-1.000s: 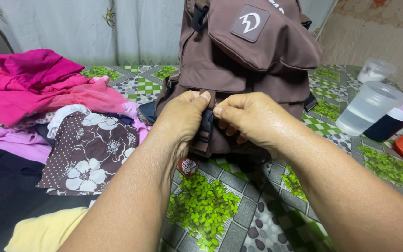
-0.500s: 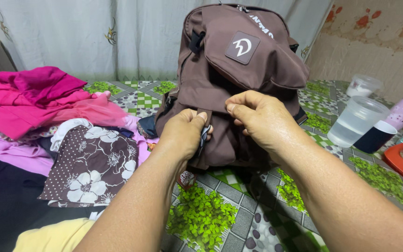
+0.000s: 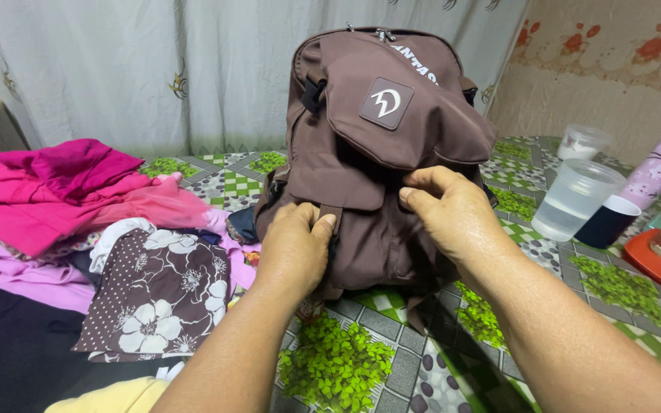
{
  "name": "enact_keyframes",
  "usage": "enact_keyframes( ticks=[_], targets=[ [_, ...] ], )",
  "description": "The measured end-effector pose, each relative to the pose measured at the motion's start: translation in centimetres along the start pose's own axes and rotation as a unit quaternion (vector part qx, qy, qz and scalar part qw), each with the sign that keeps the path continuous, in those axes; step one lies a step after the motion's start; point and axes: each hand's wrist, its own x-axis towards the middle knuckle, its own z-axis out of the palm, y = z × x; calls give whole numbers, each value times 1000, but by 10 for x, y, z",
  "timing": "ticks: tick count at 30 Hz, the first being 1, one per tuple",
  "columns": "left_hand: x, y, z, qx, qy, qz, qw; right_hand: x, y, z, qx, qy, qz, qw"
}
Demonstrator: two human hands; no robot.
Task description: The person coils a white charging cable with its power adapter and places it into a pocket of a brown backpack. They then place a red wallet, a black phone, and small snack packets into the backpack's front and side pockets, buckle the front straps, and adjust the side straps.
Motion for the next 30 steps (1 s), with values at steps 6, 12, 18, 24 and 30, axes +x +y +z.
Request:
enact_keyframes(
  ticks=[6,12,18,24,30],
  targets=[
    [-9,0,0,-20,-12,-11,1000,-5,23,7,-109,73,-58,990],
    [-18,1,8,-13,-6,-41,999,-17,36,15,-165,114,-46,979],
    [-19,-4,18,-43,69,0,997,-20,45,12,-252,110,-150,950],
    [-16,-6,16,-84,10,-68,994,-1,43,-2,-222,95,-96,966],
    [-12,-9,22,-117,50,-56,990,1,36,5,-238,95,-99,962]
  ],
)
